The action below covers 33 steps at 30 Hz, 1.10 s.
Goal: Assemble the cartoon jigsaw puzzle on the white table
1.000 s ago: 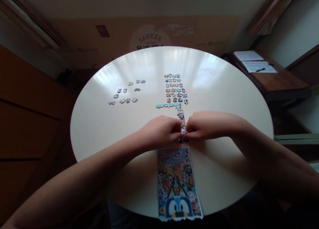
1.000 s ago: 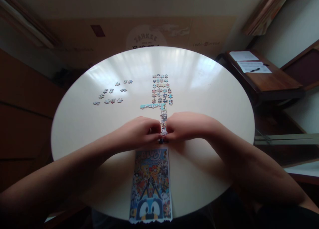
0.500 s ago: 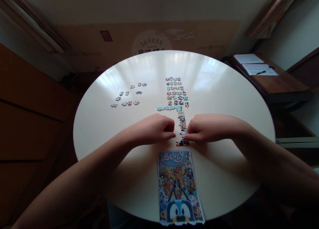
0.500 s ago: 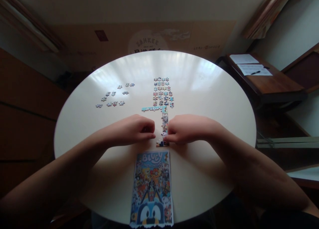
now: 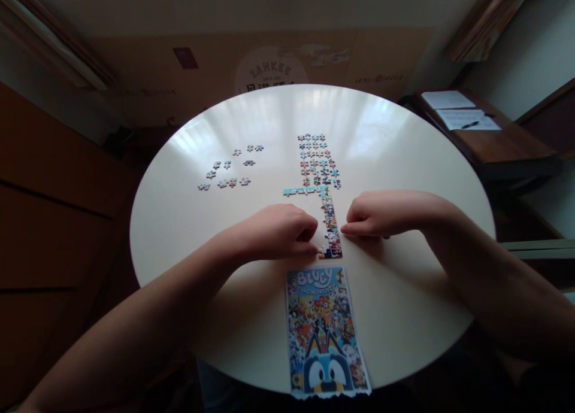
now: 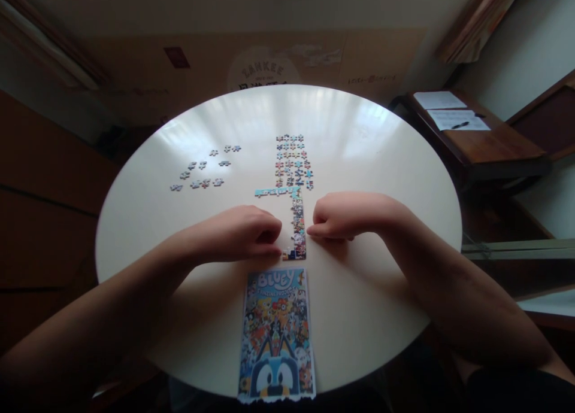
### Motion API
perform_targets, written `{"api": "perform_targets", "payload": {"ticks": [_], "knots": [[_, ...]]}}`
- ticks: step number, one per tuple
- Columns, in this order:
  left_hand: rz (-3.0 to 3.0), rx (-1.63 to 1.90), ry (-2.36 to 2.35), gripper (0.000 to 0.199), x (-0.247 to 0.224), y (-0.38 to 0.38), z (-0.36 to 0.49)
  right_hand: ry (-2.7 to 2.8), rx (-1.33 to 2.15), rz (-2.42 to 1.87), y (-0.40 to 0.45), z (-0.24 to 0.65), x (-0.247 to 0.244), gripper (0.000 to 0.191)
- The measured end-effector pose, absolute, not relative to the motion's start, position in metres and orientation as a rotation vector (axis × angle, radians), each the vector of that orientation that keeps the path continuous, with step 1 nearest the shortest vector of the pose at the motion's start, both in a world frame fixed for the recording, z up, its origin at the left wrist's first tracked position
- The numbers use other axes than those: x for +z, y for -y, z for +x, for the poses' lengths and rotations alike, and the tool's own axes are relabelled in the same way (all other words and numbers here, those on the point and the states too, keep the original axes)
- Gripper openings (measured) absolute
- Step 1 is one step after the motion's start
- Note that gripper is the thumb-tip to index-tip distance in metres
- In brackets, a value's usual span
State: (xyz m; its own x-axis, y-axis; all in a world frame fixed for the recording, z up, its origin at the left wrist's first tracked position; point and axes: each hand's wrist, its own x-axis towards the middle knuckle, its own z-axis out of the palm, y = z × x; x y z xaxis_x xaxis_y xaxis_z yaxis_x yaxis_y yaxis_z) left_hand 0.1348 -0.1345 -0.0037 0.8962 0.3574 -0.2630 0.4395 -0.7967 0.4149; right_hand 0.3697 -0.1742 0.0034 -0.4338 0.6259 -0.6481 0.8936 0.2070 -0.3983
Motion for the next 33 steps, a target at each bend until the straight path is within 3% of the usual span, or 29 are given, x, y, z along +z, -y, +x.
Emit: {"api": "perform_targets", "payload": {"ticks": [21,28,33], "knots": [[2.597,-0.112,-0.549,0.033,0.000,0.132,0.125,-2.073,-1.229,1.490,0.176,0.364,-0.003,0.055],[2.534,0.491,-1.366,0.024,-0.001,0.072,0.086,-2.083,-1.209,1.517,0.176,0.363,-0.003,0.054],[2.423,0.506,-1.718,0.028,-0.027,0.032,0.068,-2.127,-1.166,1.509,0.176,0.363,-0.003,0.049]]}}
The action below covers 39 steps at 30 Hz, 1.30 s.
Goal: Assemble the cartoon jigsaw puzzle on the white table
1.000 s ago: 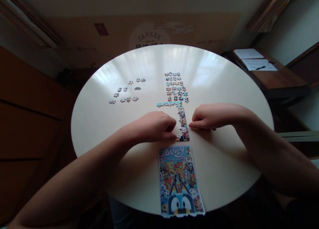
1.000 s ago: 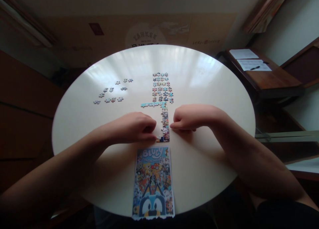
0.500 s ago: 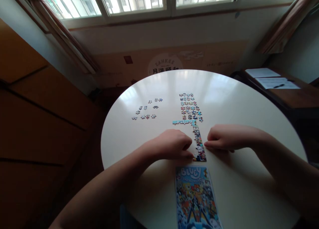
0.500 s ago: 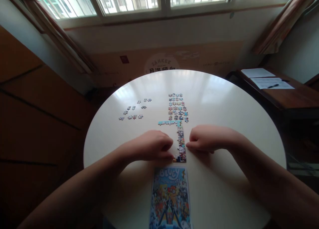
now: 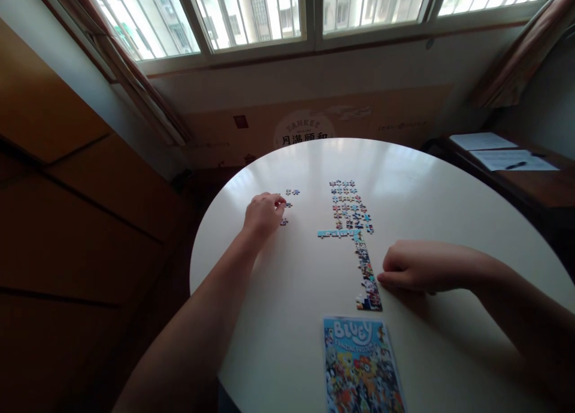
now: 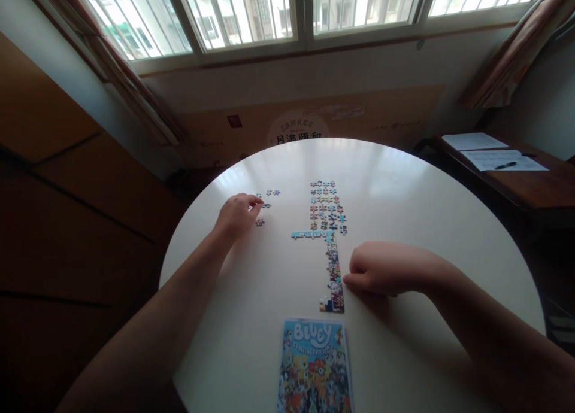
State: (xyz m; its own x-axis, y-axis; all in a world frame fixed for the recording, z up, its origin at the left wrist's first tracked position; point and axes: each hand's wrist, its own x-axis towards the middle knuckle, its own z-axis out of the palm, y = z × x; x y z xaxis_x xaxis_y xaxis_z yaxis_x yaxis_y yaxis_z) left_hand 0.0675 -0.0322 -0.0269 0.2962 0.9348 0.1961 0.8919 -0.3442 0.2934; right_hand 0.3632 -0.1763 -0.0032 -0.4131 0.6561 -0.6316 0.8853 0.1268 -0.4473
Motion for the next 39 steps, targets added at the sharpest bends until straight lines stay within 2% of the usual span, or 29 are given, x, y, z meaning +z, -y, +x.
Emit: {"api": "perform_targets", "payload": {"ticks": [12,25,31,39], "knots": [[2.546,0.440,-1.847,0.033,-0.048,0.027,0.077,-2.116,-1.201,1.478,0.174,0.370,-0.004,0.052],[2.775,0.079,-1.497,0.015,-0.019,0.066,0.096,-2.167,-1.111,1.464,0.174,0.370,-0.003,0.050],[2.746,-0.043,-1.338,0.014,-0.008,0.075,0.093,-2.159,-1.097,1.448,0.173,0.372,-0.004,0.049],[2.340,-0.029,-0.879,0.012,0.022,0.115,0.105,-2.293,-0.978,1.423,0.176,0.366,0.003,0.044]]}}
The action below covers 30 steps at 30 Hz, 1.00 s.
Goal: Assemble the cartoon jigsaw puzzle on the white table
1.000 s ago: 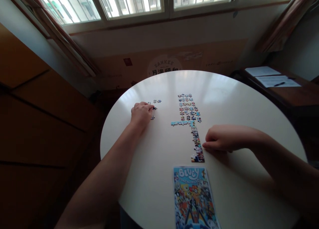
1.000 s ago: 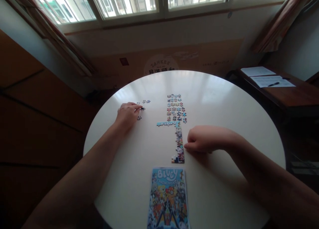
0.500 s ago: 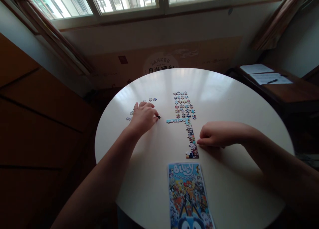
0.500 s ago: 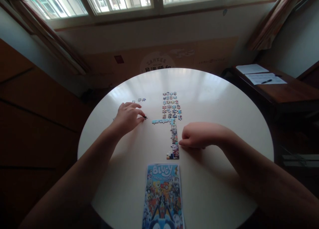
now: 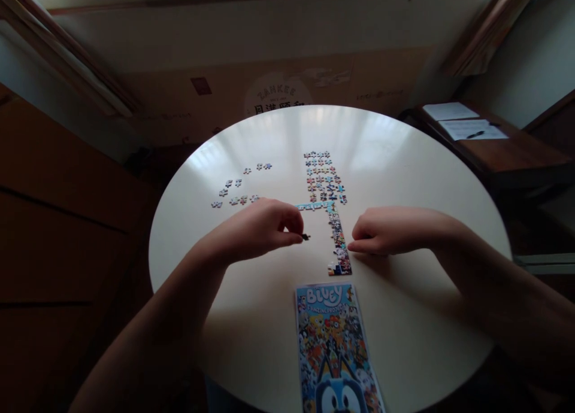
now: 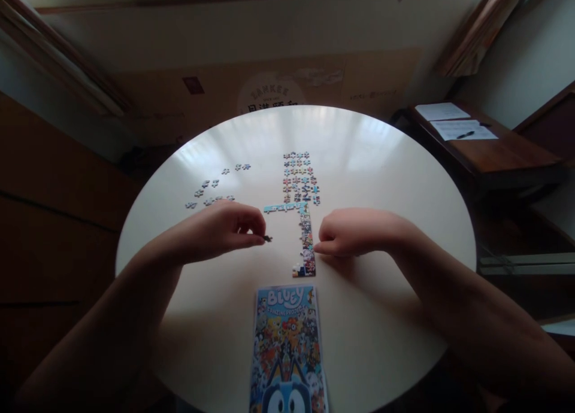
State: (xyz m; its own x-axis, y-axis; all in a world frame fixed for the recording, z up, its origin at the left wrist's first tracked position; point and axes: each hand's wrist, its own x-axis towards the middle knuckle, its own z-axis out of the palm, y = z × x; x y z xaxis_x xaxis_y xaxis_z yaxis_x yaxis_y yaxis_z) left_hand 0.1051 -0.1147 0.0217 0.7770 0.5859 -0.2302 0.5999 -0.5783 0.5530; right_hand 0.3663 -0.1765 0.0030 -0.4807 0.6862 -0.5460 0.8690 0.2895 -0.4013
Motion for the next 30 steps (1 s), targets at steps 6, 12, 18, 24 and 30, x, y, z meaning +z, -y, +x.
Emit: {"api": "perform_targets", "payload": {"ticks": [6,12,18,24,30], "knots": [[2.176,-0.146,-0.671,0.008,0.005,0.136,0.129,-2.477,-0.957,1.316,0.185,0.358,0.005,0.042],[2.168,-0.194,-0.686,0.016,-0.004,0.136,0.130,-2.570,-0.903,1.266,0.188,0.350,0.004,0.036],[2.170,-0.190,-0.694,0.016,0.000,0.138,0.132,-2.578,-0.867,1.268,0.189,0.348,0.004,0.035],[2.110,-0.108,-0.679,0.033,0.008,0.128,0.126,-2.666,-0.855,1.282,0.187,0.350,0.003,0.035],[1.864,0.109,-0.731,0.023,0.003,0.120,0.120,-2.901,-0.791,1.388,0.185,0.353,0.000,0.035]]}}
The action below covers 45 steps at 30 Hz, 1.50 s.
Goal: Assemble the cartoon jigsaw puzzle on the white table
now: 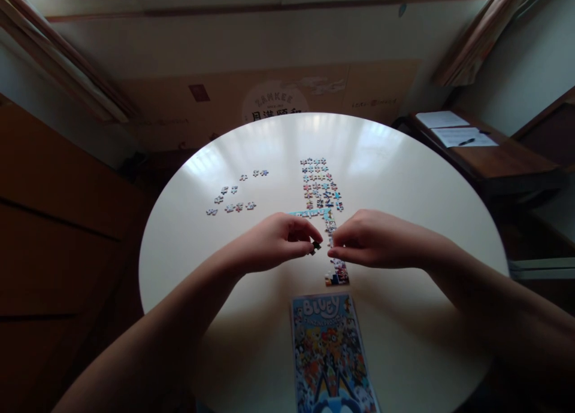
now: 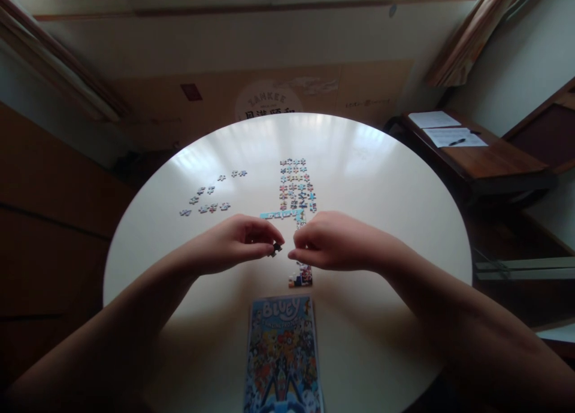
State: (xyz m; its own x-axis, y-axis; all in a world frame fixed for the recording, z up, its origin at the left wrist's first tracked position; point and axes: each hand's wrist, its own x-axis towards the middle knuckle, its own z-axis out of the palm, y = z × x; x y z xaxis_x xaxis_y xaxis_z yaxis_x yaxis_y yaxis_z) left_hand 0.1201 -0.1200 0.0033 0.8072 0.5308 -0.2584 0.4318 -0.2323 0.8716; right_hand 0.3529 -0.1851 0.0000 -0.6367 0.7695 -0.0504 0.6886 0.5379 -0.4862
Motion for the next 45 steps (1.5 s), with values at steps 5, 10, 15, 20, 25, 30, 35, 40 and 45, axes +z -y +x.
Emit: {"api": "perform_targets", "payload": {"ticks": [5,10,15,20,25,30,35,40,45], "knots": [[1.640,0.229,-0.813,0.014,0.003,0.121,0.124,2.432,0.662,-1.175,0.184,0.353,-0.003,0.023],[1.403,0.343,-0.828,0.017,0.004,0.122,0.127,2.241,0.609,-1.117,0.186,0.351,-0.005,0.015],[1.201,0.410,-0.764,0.025,-0.004,0.124,0.129,2.062,0.598,-1.096,0.189,0.347,-0.009,0.022],[1.098,0.420,-0.687,0.030,-0.016,0.127,0.134,1.984,0.513,-1.107,0.190,0.341,-0.012,0.022],[1.114,0.472,-0.683,0.035,-0.020,0.128,0.136,2.032,0.471,-1.083,0.190,0.339,-0.010,0.010],[1.207,0.435,-0.686,0.034,-0.017,0.125,0.134,2.067,0.461,-1.056,0.190,0.340,-0.009,0.007],[1.241,0.365,-0.721,0.024,-0.013,0.123,0.133,2.132,0.396,-1.024,0.189,0.346,-0.010,0.010],[1.294,0.240,-0.700,0.021,-0.013,0.117,0.133,2.238,0.438,-0.953,0.187,0.353,-0.010,0.013],[1.371,0.162,-0.753,0.024,-0.010,0.118,0.134,2.327,0.557,-1.009,0.187,0.356,-0.008,0.018]]}}
